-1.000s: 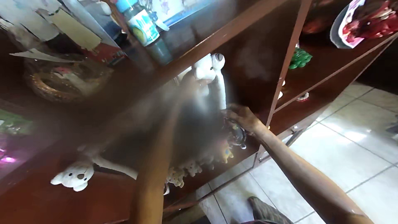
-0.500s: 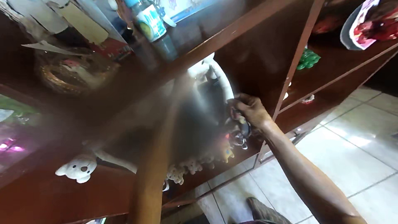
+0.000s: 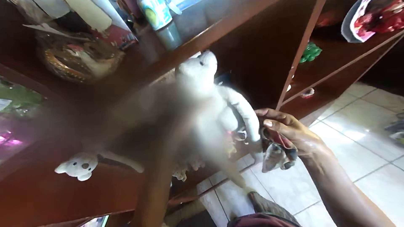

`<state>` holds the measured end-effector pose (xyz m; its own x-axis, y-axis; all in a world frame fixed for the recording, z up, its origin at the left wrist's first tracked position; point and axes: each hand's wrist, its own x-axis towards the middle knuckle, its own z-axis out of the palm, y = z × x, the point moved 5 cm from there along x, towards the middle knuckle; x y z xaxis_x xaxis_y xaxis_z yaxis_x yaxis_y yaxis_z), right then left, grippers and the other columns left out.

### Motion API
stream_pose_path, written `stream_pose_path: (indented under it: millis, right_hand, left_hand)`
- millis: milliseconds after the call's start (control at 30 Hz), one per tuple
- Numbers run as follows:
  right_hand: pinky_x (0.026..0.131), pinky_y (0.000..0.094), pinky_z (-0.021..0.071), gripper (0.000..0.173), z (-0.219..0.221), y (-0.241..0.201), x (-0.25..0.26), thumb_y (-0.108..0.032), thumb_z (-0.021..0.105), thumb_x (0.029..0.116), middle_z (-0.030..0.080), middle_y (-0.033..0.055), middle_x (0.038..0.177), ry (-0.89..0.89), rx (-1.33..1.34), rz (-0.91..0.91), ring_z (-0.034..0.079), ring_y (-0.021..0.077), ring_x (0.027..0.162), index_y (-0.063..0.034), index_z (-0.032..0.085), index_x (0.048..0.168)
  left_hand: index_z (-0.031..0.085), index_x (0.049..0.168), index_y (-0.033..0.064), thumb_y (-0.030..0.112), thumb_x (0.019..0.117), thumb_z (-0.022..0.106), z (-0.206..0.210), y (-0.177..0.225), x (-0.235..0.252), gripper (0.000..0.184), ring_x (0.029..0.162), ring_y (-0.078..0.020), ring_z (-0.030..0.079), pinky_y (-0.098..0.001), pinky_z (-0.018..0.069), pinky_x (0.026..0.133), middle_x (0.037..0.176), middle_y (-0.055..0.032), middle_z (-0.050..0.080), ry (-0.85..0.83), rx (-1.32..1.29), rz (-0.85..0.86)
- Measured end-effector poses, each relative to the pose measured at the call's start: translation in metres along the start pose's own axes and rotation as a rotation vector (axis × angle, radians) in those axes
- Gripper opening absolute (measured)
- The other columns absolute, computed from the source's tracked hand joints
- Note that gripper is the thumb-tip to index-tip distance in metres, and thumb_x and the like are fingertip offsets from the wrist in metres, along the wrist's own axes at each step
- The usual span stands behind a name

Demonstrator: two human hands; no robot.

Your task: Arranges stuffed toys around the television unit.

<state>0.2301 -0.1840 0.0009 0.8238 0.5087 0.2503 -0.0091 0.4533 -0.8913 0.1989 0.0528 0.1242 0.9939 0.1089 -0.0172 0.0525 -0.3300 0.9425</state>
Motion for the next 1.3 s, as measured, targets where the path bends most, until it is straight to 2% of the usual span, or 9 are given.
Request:
stream_pose_path:
  millis: [133, 267, 367, 433, 500, 600, 733, 1100, 1300]
  right_hand:
    - [0.051, 0.0139, 0.0513, 0.020, -0.033, -0.017, -0.026, -0.039, 0.061, 0.0975, 0.066, -0.0120, 0.071, 0.384, -0.084, -0.036, 0.058, -0.0033, 0.055, -0.0253, 0.075, 0.102]
    - [0.074, 0.0257, 0.0596, 0.035, -0.024, -0.066, -0.047, -0.032, 0.035, 0.1106, 0.071, -0.0097, 0.100, 0.659, -0.152, -0.403, 0.068, 0.0045, 0.085, -0.0204, 0.067, 0.118]
    - [0.077, 0.0215, 0.0591, 0.034, 0.038, -0.070, -0.047, -0.033, 0.043, 0.1083, 0.066, -0.0115, 0.115, 0.555, -0.565, -0.607, 0.065, -0.0016, 0.091, -0.0143, 0.054, 0.135]
    - [0.096, 0.0269, 0.0535, 0.044, 0.080, -0.040, -0.025, -0.038, 0.055, 0.1048, 0.065, 0.0035, 0.126, 0.321, -0.873, -0.648, 0.063, 0.0067, 0.112, -0.0067, 0.056, 0.136]
    - [0.094, 0.0350, 0.0535, 0.049, 0.094, -0.004, 0.002, -0.041, 0.053, 0.1037, 0.068, 0.0145, 0.118, 0.183, -0.985, -0.654, 0.065, 0.0200, 0.109, -0.0040, 0.063, 0.135]
    - [0.074, 0.0269, 0.0564, 0.037, 0.088, 0.017, 0.018, -0.033, 0.053, 0.1052, 0.070, 0.0095, 0.093, 0.214, -0.920, -0.630, 0.067, 0.0113, 0.082, 0.0008, 0.068, 0.108]
    - [0.049, 0.0299, 0.0448, 0.043, 0.076, 0.030, 0.022, -0.036, 0.049, 0.1058, 0.054, 0.0023, 0.061, 0.255, -0.989, -0.472, 0.053, 0.0113, 0.052, -0.0022, 0.064, 0.084]
    - [0.054, 0.0331, 0.0494, 0.049, 0.041, 0.031, -0.004, -0.038, 0.048, 0.1055, 0.061, 0.0106, 0.063, 0.239, -1.197, -0.678, 0.060, 0.0189, 0.057, 0.0006, 0.066, 0.081]
    - [0.056, 0.0390, 0.0521, 0.054, -0.013, 0.044, -0.034, -0.038, 0.043, 0.1068, 0.064, 0.0174, 0.067, 0.440, -1.269, -0.527, 0.063, 0.0239, 0.059, 0.0067, 0.067, 0.089]
  left_hand:
    - [0.062, 0.099, 0.0068, 0.002, 0.1020, 0.052, 0.011, -0.018, -0.026, 0.012, 0.075, -0.0024, 0.061, -0.0199, 0.0537, 0.069, 0.081, 0.0015, 0.063, 0.051, -0.064, -0.062]
    - [0.063, 0.102, 0.0034, 0.006, 0.1019, 0.053, 0.014, -0.046, -0.035, 0.010, 0.079, -0.0051, 0.060, -0.0239, 0.0523, 0.073, 0.085, -0.0020, 0.061, 0.099, -0.040, -0.152]
    - [0.060, 0.109, -0.0032, 0.000, 0.0997, 0.054, 0.024, -0.045, -0.046, 0.012, 0.081, -0.0025, 0.058, -0.0205, 0.0511, 0.076, 0.089, -0.0036, 0.060, 0.100, -0.052, -0.174]
    - [0.056, 0.110, -0.0027, -0.002, 0.1012, 0.041, 0.034, -0.049, -0.055, 0.017, 0.081, 0.0012, 0.058, -0.0165, 0.0515, 0.077, 0.088, 0.0004, 0.059, 0.036, -0.198, -0.136]
    - [0.055, 0.104, 0.0043, 0.002, 0.1033, 0.031, 0.039, -0.066, -0.056, 0.025, 0.077, 0.0013, 0.061, -0.0164, 0.0534, 0.074, 0.082, 0.0042, 0.061, -0.019, -0.404, -0.093]
    - [0.062, 0.102, 0.0110, 0.007, 0.1008, 0.034, 0.043, -0.098, -0.059, 0.028, 0.083, -0.0008, 0.067, -0.0202, 0.0576, 0.078, 0.086, 0.0055, 0.070, -0.045, -0.651, -0.019]
    - [0.057, 0.111, 0.0060, 0.011, 0.0970, 0.048, 0.037, -0.112, -0.069, 0.017, 0.087, 0.0000, 0.067, -0.0208, 0.0567, 0.083, 0.091, 0.0052, 0.068, 0.003, -0.529, -0.028]
    - [0.056, 0.117, -0.0026, 0.014, 0.0956, 0.060, 0.033, -0.104, -0.086, 0.027, 0.087, 0.0057, 0.064, -0.0159, 0.0546, 0.084, 0.092, 0.0079, 0.065, -0.021, -0.268, -0.045]
    - [0.056, 0.118, 0.0009, 0.013, 0.0937, 0.063, 0.030, -0.110, -0.087, 0.028, 0.089, 0.0025, 0.066, -0.0194, 0.0567, 0.085, 0.093, 0.0074, 0.068, -0.021, -0.342, 0.007]
